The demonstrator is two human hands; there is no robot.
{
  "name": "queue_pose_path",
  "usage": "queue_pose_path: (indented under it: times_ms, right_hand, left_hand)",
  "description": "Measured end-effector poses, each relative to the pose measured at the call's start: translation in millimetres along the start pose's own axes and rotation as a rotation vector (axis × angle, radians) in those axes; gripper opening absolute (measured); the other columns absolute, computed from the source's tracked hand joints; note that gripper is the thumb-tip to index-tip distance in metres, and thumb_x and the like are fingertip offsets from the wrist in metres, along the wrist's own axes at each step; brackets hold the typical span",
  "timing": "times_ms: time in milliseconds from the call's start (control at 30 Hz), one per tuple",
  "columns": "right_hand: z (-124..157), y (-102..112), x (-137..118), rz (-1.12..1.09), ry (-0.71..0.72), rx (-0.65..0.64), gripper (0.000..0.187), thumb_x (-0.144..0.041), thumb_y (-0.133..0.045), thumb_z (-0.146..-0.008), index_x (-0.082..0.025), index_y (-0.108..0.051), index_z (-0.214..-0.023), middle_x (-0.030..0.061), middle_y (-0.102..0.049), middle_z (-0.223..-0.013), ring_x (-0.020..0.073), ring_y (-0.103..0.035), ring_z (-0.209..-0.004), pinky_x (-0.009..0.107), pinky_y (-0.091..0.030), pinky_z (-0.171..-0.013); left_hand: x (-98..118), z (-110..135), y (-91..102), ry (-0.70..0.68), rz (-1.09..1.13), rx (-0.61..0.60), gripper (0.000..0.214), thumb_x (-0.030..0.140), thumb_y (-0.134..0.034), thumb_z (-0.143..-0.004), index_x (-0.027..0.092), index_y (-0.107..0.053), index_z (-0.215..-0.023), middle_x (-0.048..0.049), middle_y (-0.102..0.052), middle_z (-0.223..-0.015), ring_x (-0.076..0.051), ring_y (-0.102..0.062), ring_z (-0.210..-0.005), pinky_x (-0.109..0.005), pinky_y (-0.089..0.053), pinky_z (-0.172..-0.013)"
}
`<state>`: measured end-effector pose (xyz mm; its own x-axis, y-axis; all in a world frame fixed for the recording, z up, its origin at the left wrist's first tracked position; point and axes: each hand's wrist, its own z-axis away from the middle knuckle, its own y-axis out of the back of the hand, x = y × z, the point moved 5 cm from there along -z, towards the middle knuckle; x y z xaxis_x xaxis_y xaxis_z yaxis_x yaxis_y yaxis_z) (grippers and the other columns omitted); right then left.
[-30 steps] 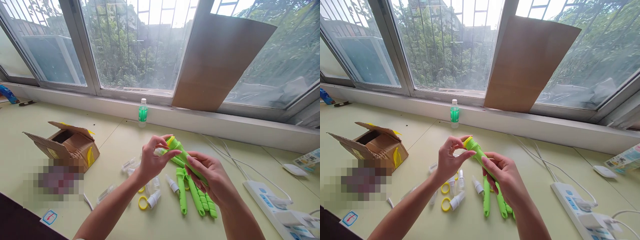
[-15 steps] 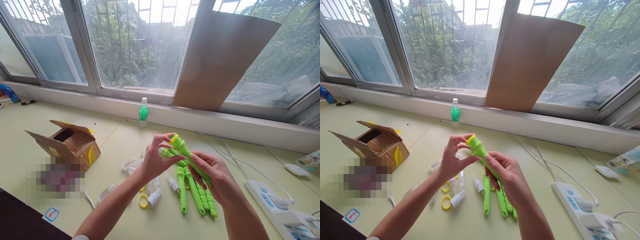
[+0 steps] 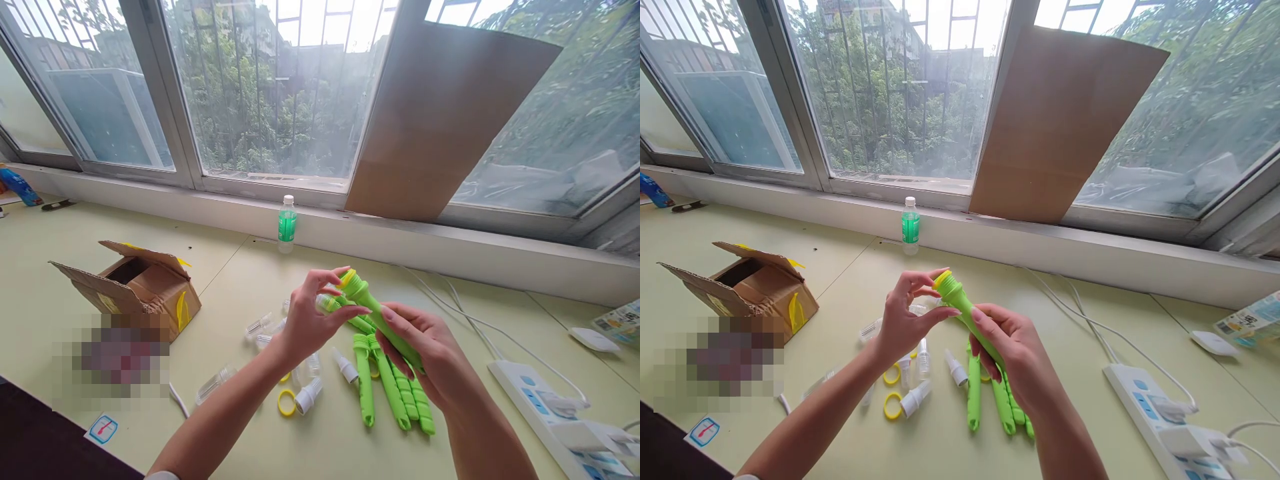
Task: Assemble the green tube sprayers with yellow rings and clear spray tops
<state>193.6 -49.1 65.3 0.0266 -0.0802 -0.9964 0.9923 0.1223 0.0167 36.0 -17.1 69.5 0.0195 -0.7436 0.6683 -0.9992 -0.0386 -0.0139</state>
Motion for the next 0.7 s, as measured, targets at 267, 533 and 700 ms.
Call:
queue_pose_path:
  times_ms: [267,533,700]
  right_hand:
    - [1.3,-0.7,-0.6,0.001,-0.021,-0.011,0.043,-0.056,-0.061,-0.08,-0.015,-0.066,-0.09,-0.0008,-0.05,-0.051,0.0068,-0.03,-0.035,0.023,-0.017,-0.037]
    - [4.3,-3.1,-1.6,-0.037,-0.036,-0.04,0.039,-0.054,-0.061,-0.081,-0.016,-0.064,-0.087,-0.0049,-0.041,-0.046,0.0047,-0.023,-0.034,0.022,-0.008,-0.036]
    - [5.8,-2.8,-2.1,-0.015,-0.038,-0.052,0.039,-0.054,-0.06,-0.082,-0.016,-0.062,-0.085,-0.0053,-0.04,-0.045,0.0042,-0.021,-0.034,0.023,-0.006,-0.036]
  left_hand:
    - [0.5,-1.2,-0.1,-0.015,0.027,-0.054,0.042,0.029,-0.079,-0.071,0.02,-0.049,-0.099,-0.0119,-0.068,-0.115,-0.018,-0.07,-0.089,-0.038,-0.063,-0.074]
    - [1.8,-2.3,4.4,-0.045,0.003,-0.019,0.032,0.027,-0.078,-0.072,0.02,-0.053,-0.09,-0.0086,-0.072,-0.106,-0.016,-0.071,-0.081,-0.037,-0.062,-0.074]
    - [0.9,-1.0,5.3,-0.072,-0.023,-0.009,0.029,0.029,-0.077,-0.073,0.019,-0.054,-0.086,-0.0088,-0.073,-0.106,-0.018,-0.072,-0.084,-0.038,-0.062,-0.076]
